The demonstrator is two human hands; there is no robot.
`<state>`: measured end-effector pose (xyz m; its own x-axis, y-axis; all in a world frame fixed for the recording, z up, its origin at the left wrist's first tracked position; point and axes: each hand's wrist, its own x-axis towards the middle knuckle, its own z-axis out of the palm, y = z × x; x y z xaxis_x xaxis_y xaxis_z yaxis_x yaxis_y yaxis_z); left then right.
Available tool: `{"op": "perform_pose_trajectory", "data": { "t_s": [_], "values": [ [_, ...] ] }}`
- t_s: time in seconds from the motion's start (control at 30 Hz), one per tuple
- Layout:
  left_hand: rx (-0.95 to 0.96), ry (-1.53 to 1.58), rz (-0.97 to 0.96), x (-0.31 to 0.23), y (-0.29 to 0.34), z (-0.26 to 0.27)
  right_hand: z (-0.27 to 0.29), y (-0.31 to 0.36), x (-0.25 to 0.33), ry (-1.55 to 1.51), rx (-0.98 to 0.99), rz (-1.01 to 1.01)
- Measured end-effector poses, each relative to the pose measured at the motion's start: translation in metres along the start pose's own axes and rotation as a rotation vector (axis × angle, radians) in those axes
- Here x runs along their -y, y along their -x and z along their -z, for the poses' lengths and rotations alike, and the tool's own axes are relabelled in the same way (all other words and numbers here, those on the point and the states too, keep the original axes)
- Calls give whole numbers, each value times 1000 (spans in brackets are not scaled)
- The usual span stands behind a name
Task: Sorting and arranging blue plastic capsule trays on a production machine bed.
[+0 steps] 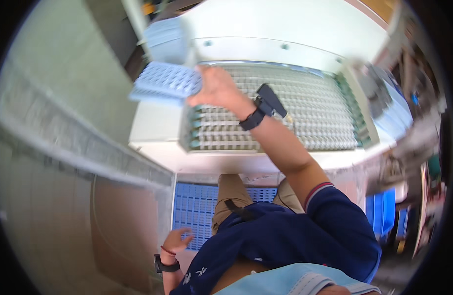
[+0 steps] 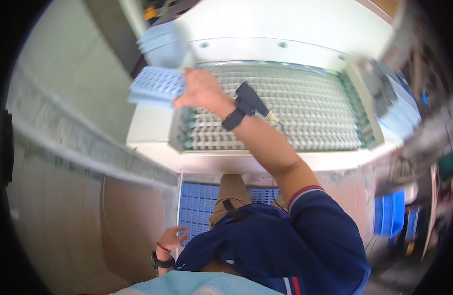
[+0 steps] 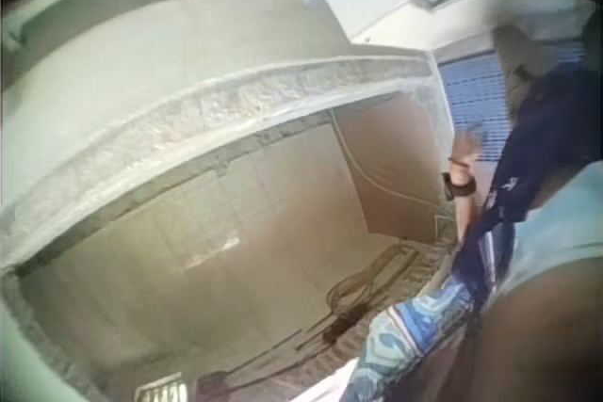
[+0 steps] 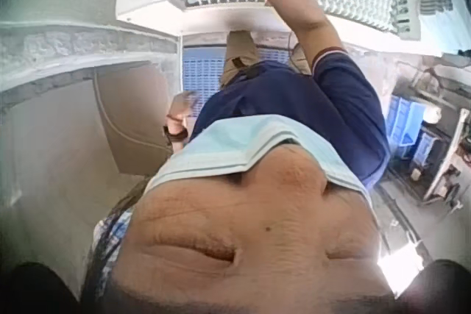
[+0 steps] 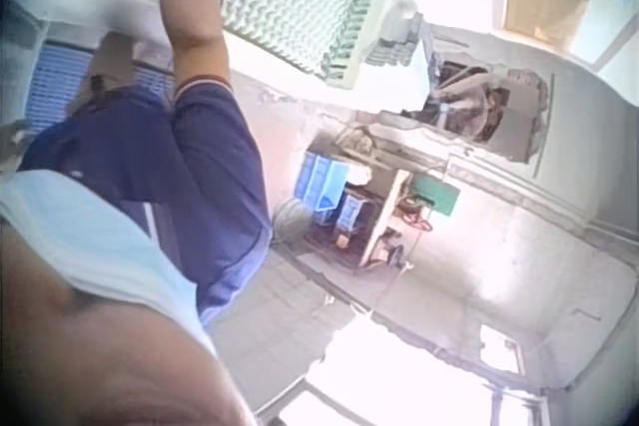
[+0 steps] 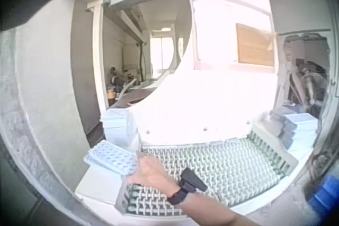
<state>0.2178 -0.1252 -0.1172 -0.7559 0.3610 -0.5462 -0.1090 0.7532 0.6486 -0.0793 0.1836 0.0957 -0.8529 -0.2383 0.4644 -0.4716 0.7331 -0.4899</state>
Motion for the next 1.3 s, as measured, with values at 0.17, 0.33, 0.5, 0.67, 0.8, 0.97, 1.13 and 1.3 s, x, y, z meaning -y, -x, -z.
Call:
{"op": "perform_pose_trajectory", "data": {
  "t_s": [0.17, 0.33, 0.5, 0.67, 0.8, 0.97, 1.13, 1.3],
  "values": [
    [-397, 673, -732, -137, -59, 45, 51, 87, -4, -208, -40, -147],
    [-229, 1287, -843, -266, -140, 13, 79, 170, -35, -134, -122, -384],
    [-109, 1499, -739, -297, -187, -5, 71, 201, -40, -47, -33, -506],
    [-173, 1483, -615, -301, -197, -6, 53, 225, -60, -12, -67, -456],
    [-173, 1473, -533, -295, -182, 11, 67, 212, -81, -417, 93, -512],
    [-116, 1463, -499, -288, -187, 16, 60, 209, -106, -735, 188, -559],
    [-5, 1636, -505, -251, -175, 32, 62, 212, -123, -927, -30, -817],
    [41, 1648, -589, -216, -148, 45, 49, 193, -142, -872, -82, -823]
  ]
}}
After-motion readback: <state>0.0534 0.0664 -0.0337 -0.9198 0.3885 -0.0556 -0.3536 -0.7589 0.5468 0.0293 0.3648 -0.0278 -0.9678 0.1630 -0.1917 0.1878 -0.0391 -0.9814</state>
